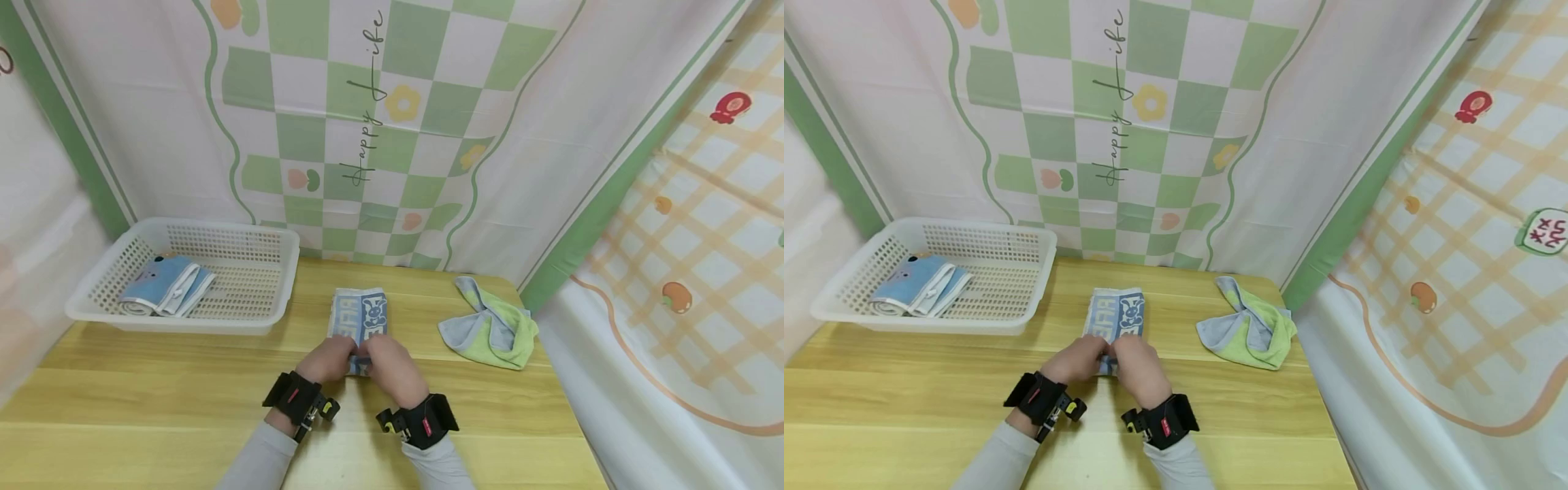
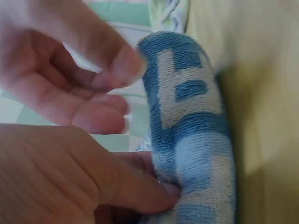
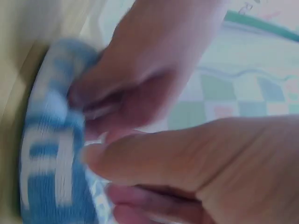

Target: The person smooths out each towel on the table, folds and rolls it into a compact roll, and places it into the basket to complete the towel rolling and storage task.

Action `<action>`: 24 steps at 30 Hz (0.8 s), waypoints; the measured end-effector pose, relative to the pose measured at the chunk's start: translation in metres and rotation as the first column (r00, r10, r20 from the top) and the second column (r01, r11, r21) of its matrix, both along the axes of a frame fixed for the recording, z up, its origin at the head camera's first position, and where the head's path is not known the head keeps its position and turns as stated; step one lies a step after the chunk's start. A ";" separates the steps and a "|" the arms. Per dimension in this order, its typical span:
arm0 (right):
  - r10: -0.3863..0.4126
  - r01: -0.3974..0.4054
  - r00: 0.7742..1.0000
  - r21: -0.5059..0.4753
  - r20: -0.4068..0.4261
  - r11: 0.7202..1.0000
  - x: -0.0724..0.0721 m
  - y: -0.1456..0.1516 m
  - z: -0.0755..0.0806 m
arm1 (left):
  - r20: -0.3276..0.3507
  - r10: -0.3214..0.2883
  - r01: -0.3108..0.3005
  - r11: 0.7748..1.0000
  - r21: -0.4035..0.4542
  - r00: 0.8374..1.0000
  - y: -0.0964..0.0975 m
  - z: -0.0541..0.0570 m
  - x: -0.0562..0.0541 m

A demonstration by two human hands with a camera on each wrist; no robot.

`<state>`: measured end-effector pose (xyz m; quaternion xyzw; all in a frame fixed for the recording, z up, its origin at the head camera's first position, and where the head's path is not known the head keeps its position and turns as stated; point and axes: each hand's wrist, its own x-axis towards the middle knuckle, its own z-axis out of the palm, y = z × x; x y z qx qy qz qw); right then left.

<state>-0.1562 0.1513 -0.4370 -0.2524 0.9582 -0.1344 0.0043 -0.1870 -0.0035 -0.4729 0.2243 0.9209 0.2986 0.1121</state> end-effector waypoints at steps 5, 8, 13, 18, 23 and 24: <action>0.024 -0.019 0.993 0.043 -0.115 0.999 0.008 -0.006 -0.009 | 0.030 -0.014 0.014 1.000 0.005 0.999 -0.002 0.002 -0.006; -0.012 0.013 0.991 0.002 -0.132 1.000 0.002 -0.004 -0.020 | 0.007 -0.017 0.016 0.999 0.030 1.000 -0.001 0.004 -0.008; -0.036 0.033 0.989 -0.020 -0.143 0.999 -0.010 0.001 -0.033 | -0.070 -0.006 0.010 0.998 0.062 0.998 0.000 0.007 -0.009; -0.015 0.012 0.995 -0.031 -0.096 0.999 -0.018 0.005 -0.040 | -0.160 0.034 -0.030 0.999 0.032 0.987 0.000 0.009 -0.006; 0.016 -0.015 1.000 -0.038 0.010 0.999 -0.026 0.008 -0.040 | -0.138 0.036 -0.037 0.999 -0.005 0.990 -0.001 0.011 0.000; 0.026 -0.024 0.999 -0.045 0.037 0.999 -0.027 0.009 -0.040 | -0.131 0.035 -0.038 0.999 -0.014 0.991 -0.001 0.011 0.001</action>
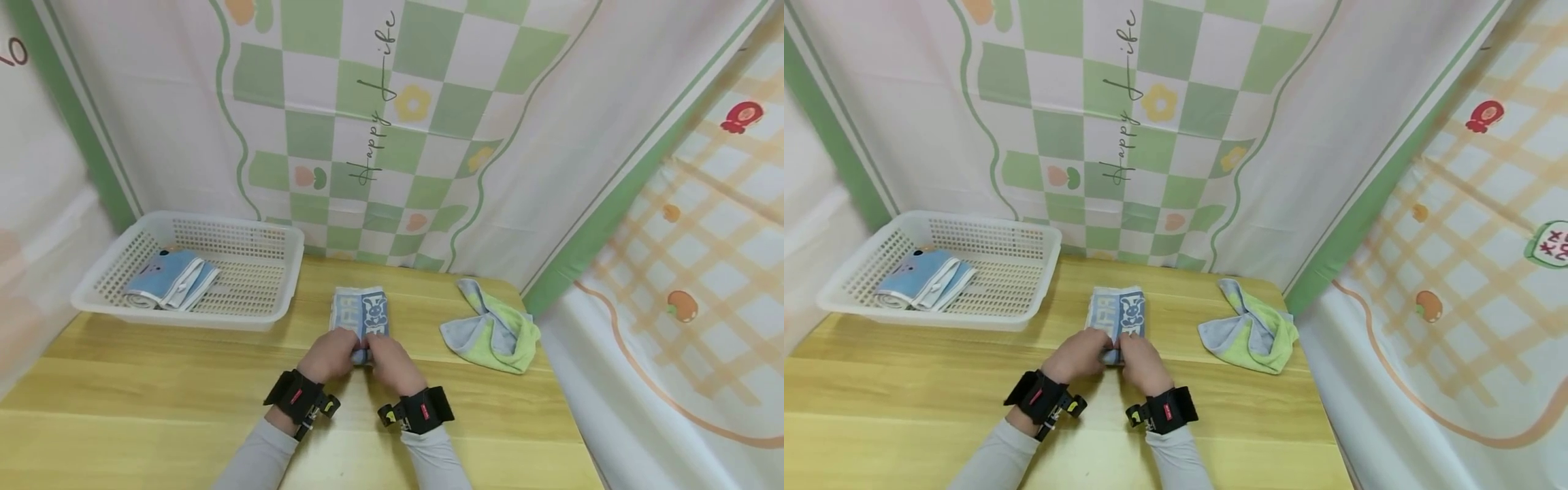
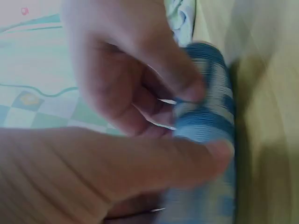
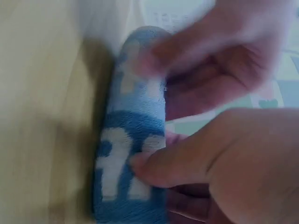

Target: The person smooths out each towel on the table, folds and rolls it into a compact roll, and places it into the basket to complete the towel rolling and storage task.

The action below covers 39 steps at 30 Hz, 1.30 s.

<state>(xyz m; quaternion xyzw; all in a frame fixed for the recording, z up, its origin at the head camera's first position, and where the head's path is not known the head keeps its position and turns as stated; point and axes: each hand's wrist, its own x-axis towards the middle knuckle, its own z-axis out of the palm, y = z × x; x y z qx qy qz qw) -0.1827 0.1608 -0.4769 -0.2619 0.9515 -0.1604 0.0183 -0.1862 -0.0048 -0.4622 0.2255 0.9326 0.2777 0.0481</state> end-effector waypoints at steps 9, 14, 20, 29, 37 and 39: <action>0.002 0.009 0.988 -0.069 0.154 0.998 0.000 0.006 0.012 | 0.038 -0.031 0.031 0.999 -0.011 0.999 -0.003 -0.005 -0.001; -0.083 0.084 0.996 -0.016 0.044 0.996 0.011 0.005 0.032 | 0.113 -0.056 0.055 0.998 0.011 0.992 -0.007 -0.009 -0.009; -0.067 0.070 0.996 -0.058 0.052 0.996 0.009 0.007 0.023 | 0.145 -0.054 0.044 0.997 0.069 0.988 -0.012 -0.011 -0.014; -0.082 0.085 0.995 -0.052 0.062 0.995 -0.005 0.011 0.004 | -0.034 -0.023 0.025 0.997 0.078 0.999 -0.007 -0.003 -0.011; 0.017 0.009 0.964 -0.095 0.265 0.995 -0.005 0.016 0.014 | 0.012 -0.060 0.060 0.998 0.026 0.998 -0.007 -0.003 -0.007; 0.017 0.010 0.963 -0.101 0.267 0.995 -0.003 0.016 0.019 | 0.038 -0.071 0.069 0.997 0.034 0.997 -0.008 -0.003 -0.008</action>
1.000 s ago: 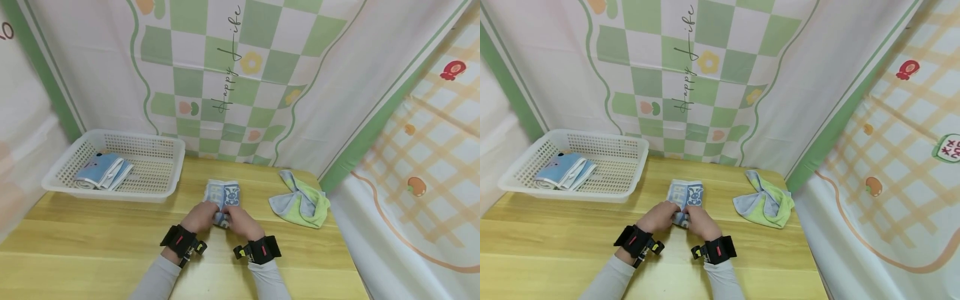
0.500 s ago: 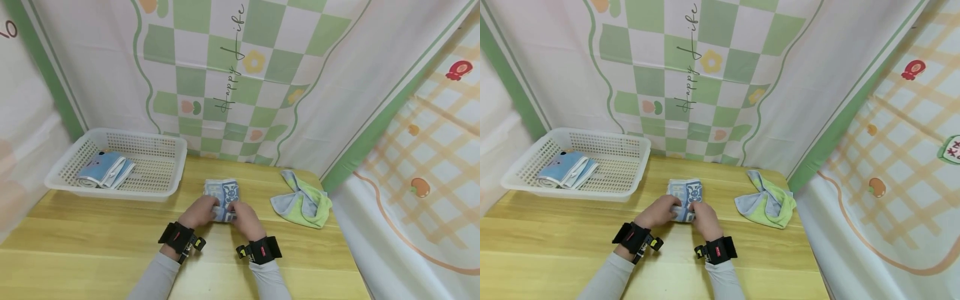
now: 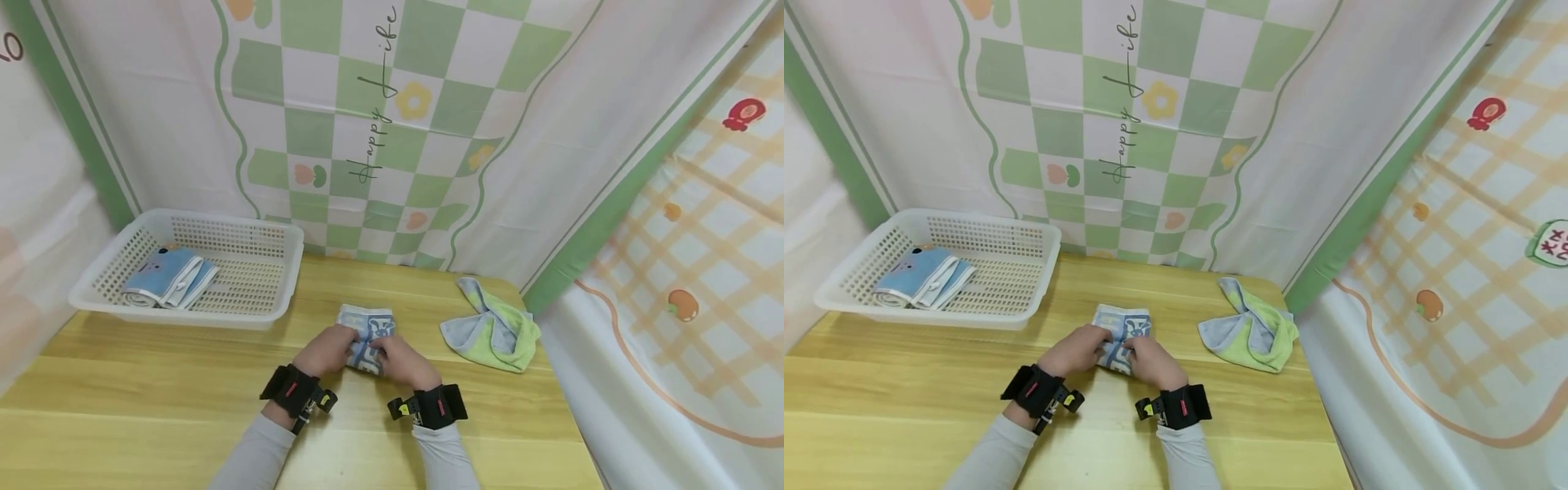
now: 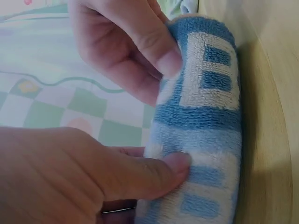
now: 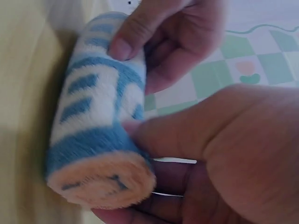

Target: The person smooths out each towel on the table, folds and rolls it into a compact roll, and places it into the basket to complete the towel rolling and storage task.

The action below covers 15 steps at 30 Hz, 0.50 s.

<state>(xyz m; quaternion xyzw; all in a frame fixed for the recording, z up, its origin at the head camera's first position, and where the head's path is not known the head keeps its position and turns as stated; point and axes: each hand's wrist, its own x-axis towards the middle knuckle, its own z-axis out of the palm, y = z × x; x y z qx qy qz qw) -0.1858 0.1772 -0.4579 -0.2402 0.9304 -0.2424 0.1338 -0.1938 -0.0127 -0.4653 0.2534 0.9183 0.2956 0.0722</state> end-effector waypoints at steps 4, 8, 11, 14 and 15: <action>-0.059 0.060 0.994 0.003 -0.093 0.998 0.005 0.000 0.010 | 0.045 0.000 0.000 1.000 0.002 0.999 -0.003 -0.003 -0.003; -0.096 0.094 0.983 -0.017 -0.156 0.995 0.007 -0.002 0.012 | 0.069 0.013 -0.014 1.000 0.014 0.998 -0.004 -0.007 -0.008; -0.071 0.070 0.983 -0.008 -0.172 0.997 0.005 -0.004 0.004 | 0.065 0.022 -0.024 0.999 0.024 0.998 -0.004 -0.009 -0.010; -0.049 0.050 0.984 -0.001 -0.170 0.999 -0.001 -0.004 -0.007 | 0.052 0.029 -0.031 0.998 0.046 0.998 -0.004 -0.009 -0.010; -0.043 0.043 0.986 -0.002 -0.163 0.999 -0.002 -0.004 -0.010 | 0.050 0.029 -0.032 0.998 0.049 0.998 -0.004 -0.009 -0.009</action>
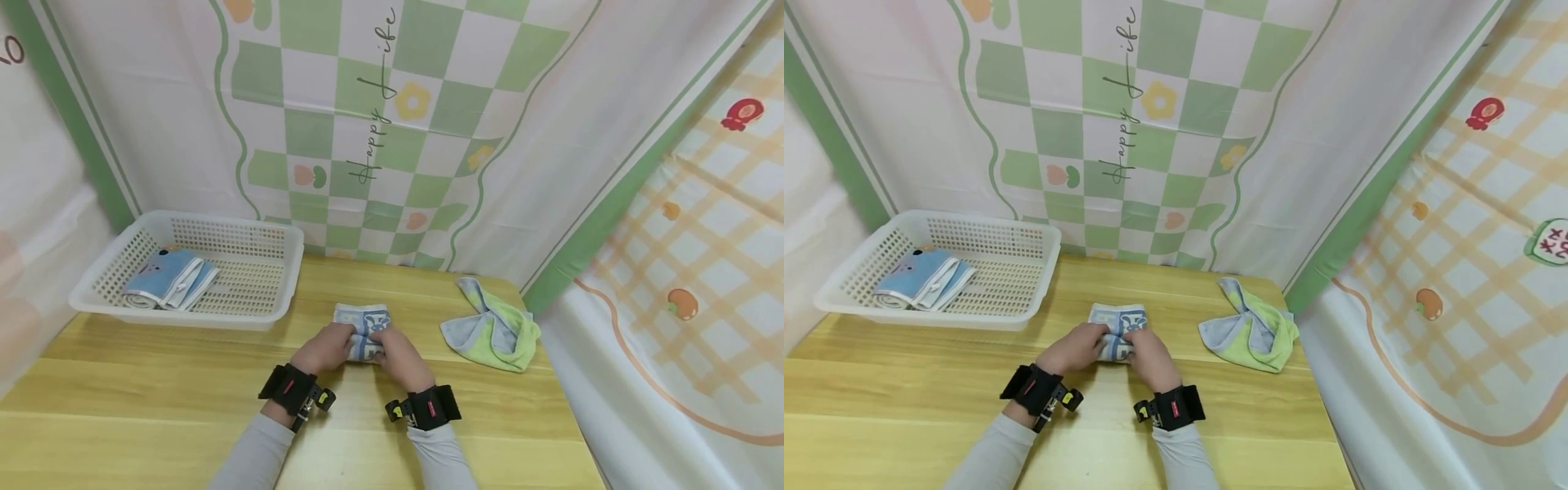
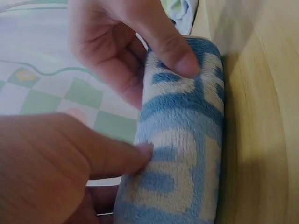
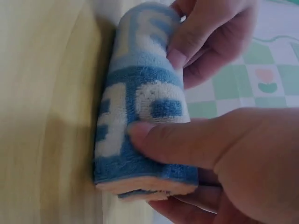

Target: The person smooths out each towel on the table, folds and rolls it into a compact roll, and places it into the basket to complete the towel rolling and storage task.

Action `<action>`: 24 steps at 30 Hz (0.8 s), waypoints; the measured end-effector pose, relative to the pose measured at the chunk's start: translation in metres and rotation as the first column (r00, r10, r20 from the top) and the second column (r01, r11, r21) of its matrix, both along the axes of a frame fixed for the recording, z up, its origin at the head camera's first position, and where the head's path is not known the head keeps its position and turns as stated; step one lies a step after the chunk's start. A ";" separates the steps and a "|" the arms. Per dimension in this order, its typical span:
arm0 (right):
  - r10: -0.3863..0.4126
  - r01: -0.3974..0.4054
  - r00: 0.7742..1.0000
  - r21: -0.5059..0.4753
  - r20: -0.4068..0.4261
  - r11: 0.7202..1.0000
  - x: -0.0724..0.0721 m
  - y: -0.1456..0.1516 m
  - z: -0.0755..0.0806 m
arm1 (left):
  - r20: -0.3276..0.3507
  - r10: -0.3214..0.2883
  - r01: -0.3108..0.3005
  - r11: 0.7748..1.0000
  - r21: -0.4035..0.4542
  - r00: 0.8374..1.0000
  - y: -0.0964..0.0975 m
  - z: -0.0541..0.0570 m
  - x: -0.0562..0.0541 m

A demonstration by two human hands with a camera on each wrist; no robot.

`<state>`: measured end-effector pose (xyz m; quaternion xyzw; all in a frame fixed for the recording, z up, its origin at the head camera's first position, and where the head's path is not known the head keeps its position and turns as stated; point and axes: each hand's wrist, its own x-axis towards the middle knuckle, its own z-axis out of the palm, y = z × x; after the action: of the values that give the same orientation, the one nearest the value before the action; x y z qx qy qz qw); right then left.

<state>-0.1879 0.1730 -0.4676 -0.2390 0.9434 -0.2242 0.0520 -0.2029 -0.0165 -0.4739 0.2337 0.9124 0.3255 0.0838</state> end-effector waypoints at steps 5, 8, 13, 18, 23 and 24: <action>0.033 -0.032 0.994 -0.009 0.107 0.999 -0.003 0.001 -0.005 | -0.067 -0.013 0.013 1.000 -0.001 0.998 -0.002 0.005 0.004; 0.049 -0.045 0.980 -0.022 0.192 0.999 -0.004 0.002 -0.003 | -0.111 -0.047 0.049 0.999 0.018 0.993 -0.003 0.009 0.005; 0.055 -0.041 0.964 -0.062 0.261 0.997 -0.005 0.003 0.000 | -0.067 -0.080 0.082 0.996 0.028 0.995 -0.002 0.009 0.004; -0.032 0.034 0.996 -0.023 0.087 0.999 -0.003 0.001 0.004 | -0.054 -0.064 0.064 0.998 0.010 0.997 -0.002 0.001 0.000; -0.069 0.070 0.996 0.020 -0.050 0.997 0.002 -0.004 0.013 | -0.021 -0.049 0.050 0.999 0.015 0.999 -0.002 -0.005 -0.004; -0.049 0.050 0.998 0.021 -0.035 0.999 0.002 -0.004 0.014 | -0.006 -0.039 0.039 0.999 0.013 0.999 -0.002 -0.006 -0.005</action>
<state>-0.1864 0.1686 -0.4539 -0.2187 0.9522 -0.2107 0.0326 -0.2079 -0.0184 -0.4794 0.2530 0.9056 0.3293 0.0861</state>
